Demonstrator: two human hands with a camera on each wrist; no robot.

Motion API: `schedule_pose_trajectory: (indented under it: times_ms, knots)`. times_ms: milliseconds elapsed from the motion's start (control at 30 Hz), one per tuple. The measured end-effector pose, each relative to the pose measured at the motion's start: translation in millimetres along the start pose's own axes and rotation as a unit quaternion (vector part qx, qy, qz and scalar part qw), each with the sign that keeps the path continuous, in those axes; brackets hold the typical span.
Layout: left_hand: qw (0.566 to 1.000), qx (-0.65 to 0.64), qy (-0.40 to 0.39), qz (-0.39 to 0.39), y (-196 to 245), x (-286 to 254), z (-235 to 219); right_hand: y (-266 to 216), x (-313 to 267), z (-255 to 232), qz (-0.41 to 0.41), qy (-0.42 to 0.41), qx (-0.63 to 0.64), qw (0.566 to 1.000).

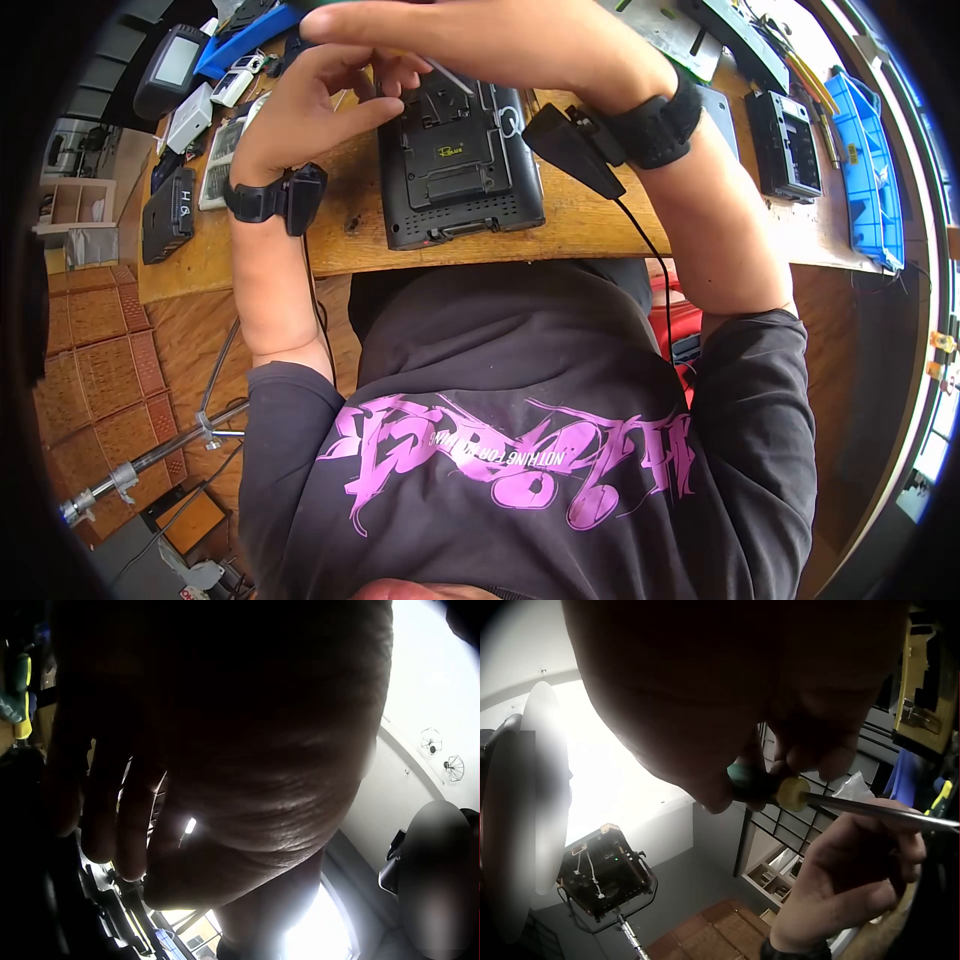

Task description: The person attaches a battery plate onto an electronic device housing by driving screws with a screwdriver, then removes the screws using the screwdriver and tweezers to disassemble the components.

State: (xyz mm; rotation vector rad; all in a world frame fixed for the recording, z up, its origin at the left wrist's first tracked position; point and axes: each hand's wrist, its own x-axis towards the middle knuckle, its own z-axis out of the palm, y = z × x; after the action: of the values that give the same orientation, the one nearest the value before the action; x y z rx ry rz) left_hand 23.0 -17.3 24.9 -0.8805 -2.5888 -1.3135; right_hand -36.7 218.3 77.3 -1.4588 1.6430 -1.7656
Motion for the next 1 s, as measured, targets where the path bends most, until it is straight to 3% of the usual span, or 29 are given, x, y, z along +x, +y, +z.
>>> schedule_pose_trajectory:
  times_ms: [67,100,133,200,233,267,333,367,433,467,533,600,800,967,1000]
  knots:
    - [1.0,-0.03,-0.001,0.004,-2,-6,-5,-34,4,4,0.022,-0.053,-0.084,0.995]
    - [0.998,-0.061,-0.005,0.008,-2,-9,-8,-46,16,-4,0.041,-0.091,-0.189,0.977]
    - [0.996,-0.091,-0.009,0.013,-1,-9,-10,-45,18,-4,0.04,-0.092,-0.189,0.977]
    - [0.99,-0.142,-0.01,0.0,3,-9,-10,-43,21,-2,-0.086,-0.044,-0.288,0.953]
    - [0.981,-0.195,-0.013,-0.013,5,-8,-11,-48,19,0,-0.137,-0.019,-0.364,0.921]
    - [0.981,-0.193,-0.013,-0.014,5,-7,-14,-56,24,-2,-0.138,-0.018,-0.363,0.921]
    - [0.977,-0.201,-0.044,-0.05,2,-9,-20,-68,33,-6,0.01,-0.08,-0.348,0.934]
    - [0.977,-0.201,-0.044,-0.053,1,-9,-20,-64,27,-3,0.01,-0.08,-0.346,0.935]
    - [0.986,-0.162,-0.03,-0.042,-2,-10,-19,-50,12,5,-0.181,0.006,-0.391,0.902]
    - [0.985,-0.165,-0.032,-0.046,-4,-10,-19,-51,15,0,-0.177,0.007,-0.388,0.904]
    - [0.993,-0.098,-0.054,-0.027,-8,-8,-20,-62,24,-15,-0.043,-0.119,-0.273,0.954]
    - [0.995,-0.082,-0.044,-0.046,-10,-11,-18,-66,22,-17,-0.045,-0.119,-0.277,0.952]
    - [0.992,-0.123,-0.035,-0.012,-11,-8,-18,-71,20,-18,-0.046,-0.122,-0.29,0.948]
    - [0.988,-0.143,-0.021,-0.054,-6,-8,-14,-77,23,-11,-0.03,-0.132,-0.273,0.952]
    - [0.988,-0.144,-0.021,-0.055,-6,-8,-14,-91,26,5,0.044,-0.106,-0.349,0.93]
